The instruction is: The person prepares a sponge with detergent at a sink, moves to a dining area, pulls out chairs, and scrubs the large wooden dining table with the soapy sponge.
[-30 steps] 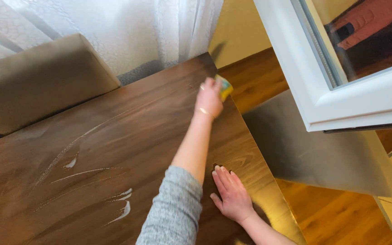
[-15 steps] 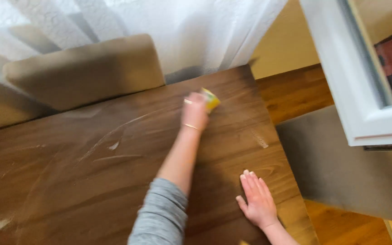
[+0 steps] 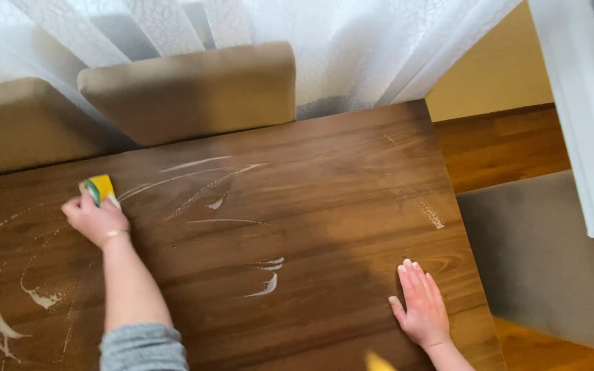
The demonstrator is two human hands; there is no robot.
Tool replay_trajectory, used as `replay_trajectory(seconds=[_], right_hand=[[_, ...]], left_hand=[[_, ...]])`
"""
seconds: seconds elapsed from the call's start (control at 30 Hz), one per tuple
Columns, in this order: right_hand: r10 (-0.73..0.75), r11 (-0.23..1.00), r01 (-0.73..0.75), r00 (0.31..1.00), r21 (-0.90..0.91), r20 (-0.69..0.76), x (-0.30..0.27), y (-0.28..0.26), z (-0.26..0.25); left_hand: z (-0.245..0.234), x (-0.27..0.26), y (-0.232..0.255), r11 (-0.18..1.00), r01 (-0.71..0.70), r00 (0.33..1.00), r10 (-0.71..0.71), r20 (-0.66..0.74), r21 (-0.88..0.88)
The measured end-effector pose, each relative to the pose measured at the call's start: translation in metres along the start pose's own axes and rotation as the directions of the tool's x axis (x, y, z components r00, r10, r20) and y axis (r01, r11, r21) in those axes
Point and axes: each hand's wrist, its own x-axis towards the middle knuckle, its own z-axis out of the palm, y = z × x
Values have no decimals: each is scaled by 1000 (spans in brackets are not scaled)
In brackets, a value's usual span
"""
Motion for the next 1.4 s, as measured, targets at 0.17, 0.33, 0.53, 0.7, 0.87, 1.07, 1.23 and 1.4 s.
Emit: replay_trajectory(seconds=[0.17, 0.33, 0.53, 0.7, 0.87, 1.07, 1.23, 1.4], right_hand=[[-9, 1000, 10, 1000, 11, -18, 6, -3, -2], [3, 1000, -2, 1000, 18, -24, 5, -3, -2], [-7, 999, 6, 1000, 39, 13, 8, 0, -4], [-65, 995, 64, 998, 74, 16, 11, -2, -7], [-25, 993, 22, 999, 118, 26, 9, -1, -9], [-4, 993, 0, 999, 121, 32, 7, -4, -11], [0, 991, -2, 1000, 137, 19, 9, -3, -10], [-7, 991, 3, 1000, 132, 26, 5, -3, -7]], left_hand=[[8, -84, 138, 992, -33, 999, 36, -25, 119], [50, -176, 330, 968, -169, 977, 189, 97, -186], [41, -330, 512, 835, -329, 810, 489, 322, -440], [-4, -419, 553, 605, -306, 463, 770, 440, -736], [-14, -354, 472, 570, -394, 606, 751, 263, -721], [-2, -199, 260, 908, -337, 933, 358, 42, -250], [-12, -157, 124, 978, 1, 1000, -6, -27, -207], [-16, -215, 225, 940, -152, 988, 145, 47, 305]])
